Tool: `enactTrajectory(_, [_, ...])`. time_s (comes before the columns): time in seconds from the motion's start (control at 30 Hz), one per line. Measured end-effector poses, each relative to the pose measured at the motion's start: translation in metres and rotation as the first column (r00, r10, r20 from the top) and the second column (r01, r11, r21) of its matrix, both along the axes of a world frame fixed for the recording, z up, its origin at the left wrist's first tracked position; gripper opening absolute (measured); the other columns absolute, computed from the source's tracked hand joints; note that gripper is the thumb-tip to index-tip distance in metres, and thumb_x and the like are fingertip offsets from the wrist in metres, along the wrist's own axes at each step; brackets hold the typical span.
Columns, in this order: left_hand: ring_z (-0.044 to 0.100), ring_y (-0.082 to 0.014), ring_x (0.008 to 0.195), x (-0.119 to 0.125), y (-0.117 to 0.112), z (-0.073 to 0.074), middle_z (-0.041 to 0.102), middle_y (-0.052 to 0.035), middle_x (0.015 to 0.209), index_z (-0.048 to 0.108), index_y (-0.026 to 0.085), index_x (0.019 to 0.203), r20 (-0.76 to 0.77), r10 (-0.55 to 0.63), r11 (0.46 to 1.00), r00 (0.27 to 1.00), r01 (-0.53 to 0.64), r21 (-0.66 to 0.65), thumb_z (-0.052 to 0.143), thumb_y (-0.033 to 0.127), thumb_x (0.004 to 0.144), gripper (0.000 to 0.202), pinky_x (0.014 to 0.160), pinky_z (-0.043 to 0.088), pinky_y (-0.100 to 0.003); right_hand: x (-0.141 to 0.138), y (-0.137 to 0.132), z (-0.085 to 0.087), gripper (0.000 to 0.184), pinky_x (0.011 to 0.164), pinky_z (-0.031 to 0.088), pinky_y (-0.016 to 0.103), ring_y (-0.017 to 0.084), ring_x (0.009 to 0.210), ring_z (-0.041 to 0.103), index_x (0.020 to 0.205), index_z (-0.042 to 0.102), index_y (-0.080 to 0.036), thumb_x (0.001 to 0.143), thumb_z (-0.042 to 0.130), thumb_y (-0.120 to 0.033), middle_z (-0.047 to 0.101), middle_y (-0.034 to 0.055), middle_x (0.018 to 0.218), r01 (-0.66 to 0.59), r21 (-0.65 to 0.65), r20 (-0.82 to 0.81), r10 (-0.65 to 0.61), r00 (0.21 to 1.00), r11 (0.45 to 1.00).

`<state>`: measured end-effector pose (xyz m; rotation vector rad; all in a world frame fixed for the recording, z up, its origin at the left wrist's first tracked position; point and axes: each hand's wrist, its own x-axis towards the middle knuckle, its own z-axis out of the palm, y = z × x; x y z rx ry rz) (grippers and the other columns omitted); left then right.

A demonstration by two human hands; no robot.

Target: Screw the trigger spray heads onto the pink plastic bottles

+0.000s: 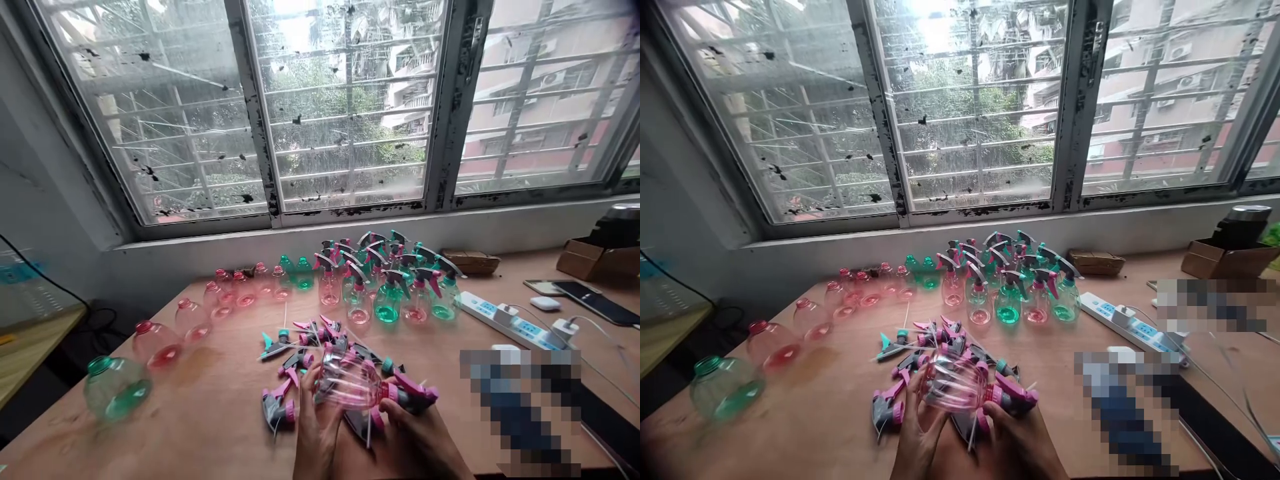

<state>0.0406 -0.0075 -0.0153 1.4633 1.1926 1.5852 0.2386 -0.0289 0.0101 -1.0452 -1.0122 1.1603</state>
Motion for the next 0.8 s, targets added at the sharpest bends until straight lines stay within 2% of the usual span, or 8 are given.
enactTrajectory(0.13, [0.045, -0.0394, 0.143, -0.002, 0.0, -0.008, 0.05, -0.0144, 0.151, 0.044, 0.028, 0.144, 0.006, -0.009, 1.0, 1.0, 0.009, -0.025, 0.089, 0.052, 0.066, 0.093, 0.123, 0.027, -0.057, 0.0, 0.005, -0.003, 0.038, 0.056, 0.048, 0.03, 0.019, 0.056, 0.061, 0.086, 0.069, -0.021, 0.07, 0.086, -0.051, 0.067, -0.0019, 0.063, -0.046, 0.028, 0.0, 0.046, 0.999, 0.999])
enactTrajectory(0.23, [0.044, -0.0391, 0.144, -0.003, 0.001, -0.009, 0.05, -0.0158, 0.153, 0.044, 0.026, 0.146, 0.07, -0.014, 0.999, 0.997, 0.016, -0.028, 0.08, 0.057, 0.075, 0.085, 0.123, 0.03, -0.054, -0.001, 0.008, -0.001, 0.037, 0.07, 0.055, 0.034, 0.026, 0.075, 0.069, 0.084, 0.07, -0.021, 0.066, 0.089, -0.047, 0.074, 0.0031, 0.08, -0.09, 0.062, 0.013, 0.089, 0.996, 0.994])
enactTrajectory(0.3, [0.039, -0.0389, 0.148, -0.003, 0.002, -0.006, 0.046, -0.0135, 0.157, 0.048, 0.027, 0.143, 0.091, -0.017, 1.0, 0.996, 0.018, -0.006, 0.077, 0.055, 0.079, 0.076, 0.122, 0.032, -0.052, -0.002, 0.008, 0.0, 0.04, 0.074, 0.055, 0.036, 0.029, 0.081, 0.07, 0.084, 0.071, -0.021, 0.064, 0.089, -0.051, 0.076, 0.0045, 0.084, -0.051, 0.061, -0.011, 0.052, 0.999, 0.997])
enactTrajectory(0.4, [0.036, -0.0382, 0.149, -0.003, 0.002, -0.001, 0.046, -0.0087, 0.158, 0.057, 0.031, 0.136, 0.076, -0.016, 1.0, 0.997, 0.016, 0.0, 0.081, 0.051, 0.076, 0.067, 0.125, 0.027, -0.053, -0.002, 0.005, 0.0, 0.044, 0.066, 0.053, 0.034, 0.024, 0.069, 0.067, 0.085, 0.073, -0.021, 0.066, 0.086, -0.059, 0.074, 0.0026, 0.076, 0.026, 0.015, -0.059, -0.025, 0.998, 1.0])
enactTrajectory(0.53, [0.044, -0.0389, 0.145, -0.004, -0.002, 0.0, 0.057, -0.0126, 0.148, 0.055, 0.029, 0.136, 0.088, -0.059, 0.996, 0.994, 0.064, -0.062, 0.087, 0.055, 0.067, 0.08, 0.125, 0.027, -0.055, 0.0, 0.0, 0.004, 0.04, 0.052, 0.042, 0.029, 0.015, 0.046, 0.05, 0.085, 0.075, -0.019, 0.073, 0.083, -0.057, 0.058, -0.005, 0.051, 0.0, -0.011, -0.021, -0.001, 1.0, 1.0])
enactTrajectory(0.7, [0.053, -0.0373, 0.138, -0.004, -0.001, 0.0, 0.057, -0.018, 0.147, 0.05, 0.024, 0.135, 0.158, -0.064, 0.99, 0.985, 0.084, -0.118, 0.078, 0.061, 0.075, 0.076, 0.12, 0.036, -0.052, -0.004, -0.002, 0.015, 0.041, 0.077, 0.054, 0.035, 0.027, 0.081, 0.068, 0.084, 0.074, -0.022, 0.063, 0.09, -0.054, 0.075, 0.002, 0.08, 0.012, 0.024, -0.119, -0.009, 0.993, 1.0])
enactTrajectory(0.73, [0.053, -0.0371, 0.138, -0.004, 0.0, 0.0, 0.056, -0.0175, 0.149, 0.051, 0.024, 0.134, 0.157, -0.07, 0.989, 0.985, 0.089, -0.12, 0.077, 0.06, 0.077, 0.073, 0.119, 0.039, -0.051, -0.004, -0.002, 0.015, 0.042, 0.078, 0.055, 0.034, 0.027, 0.083, 0.069, 0.085, 0.074, -0.023, 0.062, 0.09, -0.054, 0.075, 0.0019, 0.081, 0.021, 0.018, -0.131, -0.019, 0.991, 1.0])
enactTrajectory(0.8, [0.048, -0.0368, 0.143, -0.006, 0.001, 0.001, 0.053, -0.0148, 0.153, 0.054, 0.026, 0.134, 0.12, -0.077, 0.991, 0.99, 0.089, -0.098, 0.079, 0.055, 0.077, 0.068, 0.119, 0.039, -0.05, -0.003, -0.001, 0.016, 0.044, 0.065, 0.054, 0.03, 0.022, 0.067, 0.066, 0.088, 0.074, -0.023, 0.064, 0.089, -0.056, 0.073, 0.0, 0.073, 0.026, -0.011, -0.122, -0.028, 0.992, 1.0])
